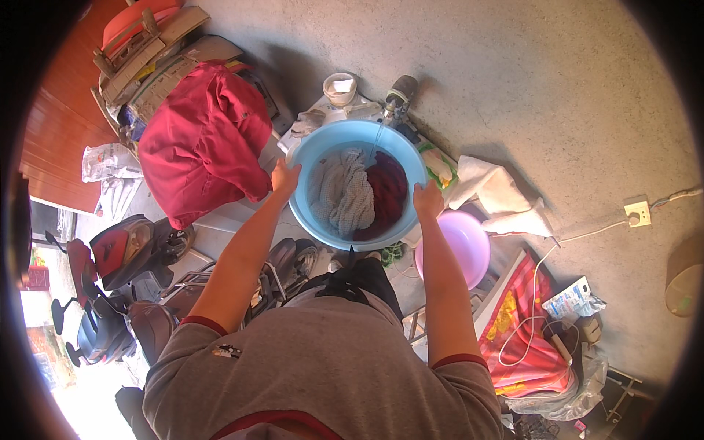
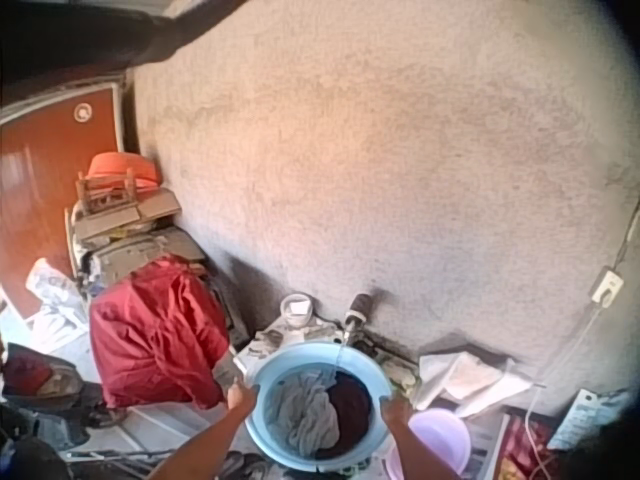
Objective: The person washes a red cloth and a grey towel by hand in a blue basin filled with water. They rinse the items, wring them out, and then carry the basin outside to hang the wet clothes on a drying rack.
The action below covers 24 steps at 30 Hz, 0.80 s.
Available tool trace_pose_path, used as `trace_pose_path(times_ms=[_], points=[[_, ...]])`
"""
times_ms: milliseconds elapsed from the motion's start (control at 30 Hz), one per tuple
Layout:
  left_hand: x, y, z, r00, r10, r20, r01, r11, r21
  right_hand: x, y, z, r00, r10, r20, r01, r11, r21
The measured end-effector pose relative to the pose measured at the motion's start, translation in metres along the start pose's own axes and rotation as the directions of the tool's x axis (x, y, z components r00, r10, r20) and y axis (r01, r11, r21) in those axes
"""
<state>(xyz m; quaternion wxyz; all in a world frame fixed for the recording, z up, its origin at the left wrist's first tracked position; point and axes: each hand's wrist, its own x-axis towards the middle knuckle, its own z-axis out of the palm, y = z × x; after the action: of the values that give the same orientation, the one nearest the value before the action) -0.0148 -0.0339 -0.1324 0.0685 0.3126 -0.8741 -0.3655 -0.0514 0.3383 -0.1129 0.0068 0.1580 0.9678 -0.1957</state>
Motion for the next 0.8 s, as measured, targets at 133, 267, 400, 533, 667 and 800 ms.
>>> trace_pose_path(times_ms=[133, 267, 400, 533, 667, 800], points=[[-0.0008, 0.0002, -0.0008, 1.000, 0.011, -0.001, -0.011, 1.000, -0.012, 0.0016, 0.0016, 0.0024, 1.000, 0.015, -0.007, -0.015, 1.000, 0.005], [-0.0012, -0.0019, -0.0007, 1.000, 0.018, -0.022, -0.019, 1.000, -0.017, -0.0043, -0.0055, -0.0047, 1.000, 0.002, 0.008, -0.001, 1.000, -0.025], [-0.0011, -0.0011, -0.0002, 1.000, 0.016, -0.009, -0.016, 1.000, -0.024, -0.0029, -0.0040, -0.0041, 1.000, 0.001, 0.003, -0.001, 0.999, -0.032], [-0.0023, 0.0007, -0.0033, 1.000, 0.009, -0.009, -0.009, 1.000, -0.010, -0.0032, -0.0054, -0.0044, 1.000, 0.000, 0.005, 0.000, 1.000, -0.028], [-0.0014, 0.0027, -0.0010, 1.000, 0.021, -0.003, -0.021, 1.000, -0.021, -0.0012, -0.0015, -0.0015, 1.000, -0.007, -0.011, 0.007, 1.000, -0.005], [-0.0038, 0.0005, -0.0019, 0.999, 0.045, -0.023, -0.045, 0.999, 0.016, 0.0005, 0.0008, -0.0019, 1.000, 0.012, 0.008, -0.012, 0.999, 0.037]])
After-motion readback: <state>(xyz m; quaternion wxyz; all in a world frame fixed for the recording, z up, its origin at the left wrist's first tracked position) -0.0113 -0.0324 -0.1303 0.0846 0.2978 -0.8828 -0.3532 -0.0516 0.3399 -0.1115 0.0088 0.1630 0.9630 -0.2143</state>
